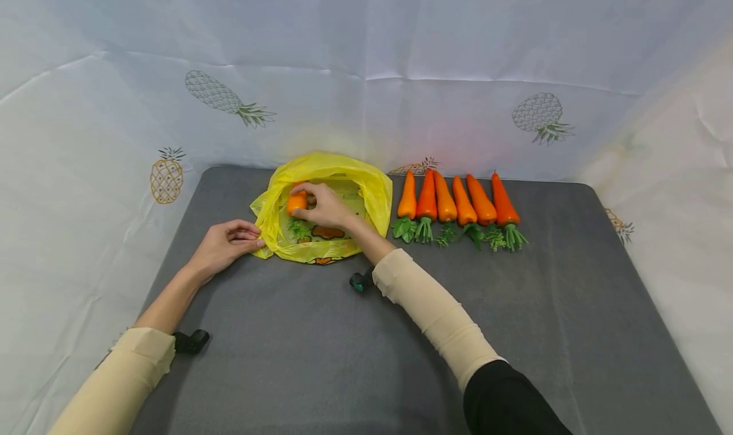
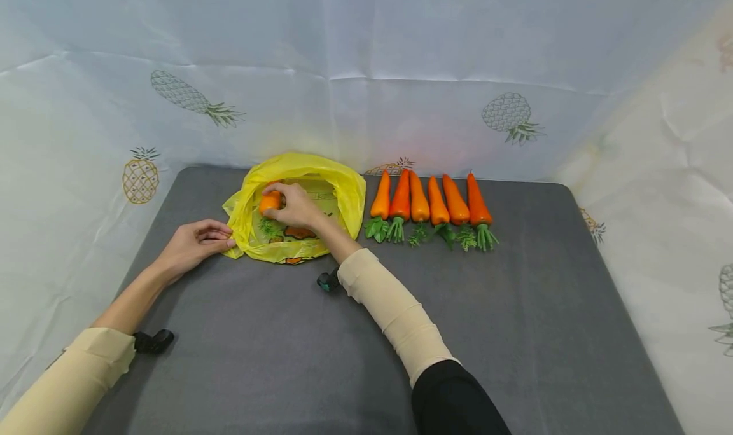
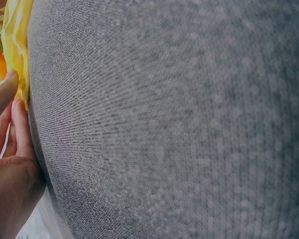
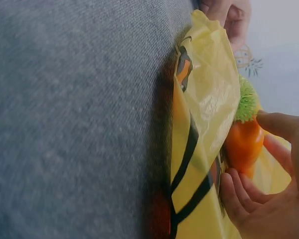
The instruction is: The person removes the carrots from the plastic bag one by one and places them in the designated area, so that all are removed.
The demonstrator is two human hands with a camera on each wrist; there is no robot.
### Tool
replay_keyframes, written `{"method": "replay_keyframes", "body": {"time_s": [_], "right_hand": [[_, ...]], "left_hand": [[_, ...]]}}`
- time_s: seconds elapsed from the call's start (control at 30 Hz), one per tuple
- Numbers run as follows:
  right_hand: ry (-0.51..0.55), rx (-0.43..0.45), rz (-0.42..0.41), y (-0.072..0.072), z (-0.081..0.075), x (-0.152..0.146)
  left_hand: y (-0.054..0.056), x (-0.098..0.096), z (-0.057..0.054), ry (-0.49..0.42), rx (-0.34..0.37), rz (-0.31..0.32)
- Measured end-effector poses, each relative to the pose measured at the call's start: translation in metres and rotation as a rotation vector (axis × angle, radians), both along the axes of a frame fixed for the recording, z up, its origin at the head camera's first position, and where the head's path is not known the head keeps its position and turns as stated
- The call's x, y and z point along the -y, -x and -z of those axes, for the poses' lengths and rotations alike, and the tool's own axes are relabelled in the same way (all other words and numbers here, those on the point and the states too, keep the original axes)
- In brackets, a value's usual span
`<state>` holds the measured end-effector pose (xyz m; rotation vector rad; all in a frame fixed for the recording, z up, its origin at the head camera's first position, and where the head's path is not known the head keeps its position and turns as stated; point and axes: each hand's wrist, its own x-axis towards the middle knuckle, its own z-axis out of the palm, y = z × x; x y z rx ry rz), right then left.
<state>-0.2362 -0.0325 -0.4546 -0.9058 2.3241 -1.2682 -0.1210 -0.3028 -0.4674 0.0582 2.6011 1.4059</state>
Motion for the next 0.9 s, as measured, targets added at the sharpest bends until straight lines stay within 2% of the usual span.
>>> {"method": "replay_keyframes", "body": {"time_s": [0.2,0.4,0.5,0.9], "right_hand": [[-0.027,-0.029,-0.004,-0.002,0.001,0.006],[-0.142,-0.093,-0.003,-0.008,-0.002,0.007],[-0.181,-0.090,0.006,-0.012,-0.006,0.007],[-0.136,-0.017,-0.011,-0.018,-0.015,-0.001]], "left_hand": [[0.000,0.001,0.001,0.009,-0.011,0.002],[0.000,0.001,0.000,0.013,-0.007,0.008],[0.001,0.002,0.000,0.013,-0.006,0.007],[-0.001,0.002,-0.002,0.008,-0.002,0.006]]}}
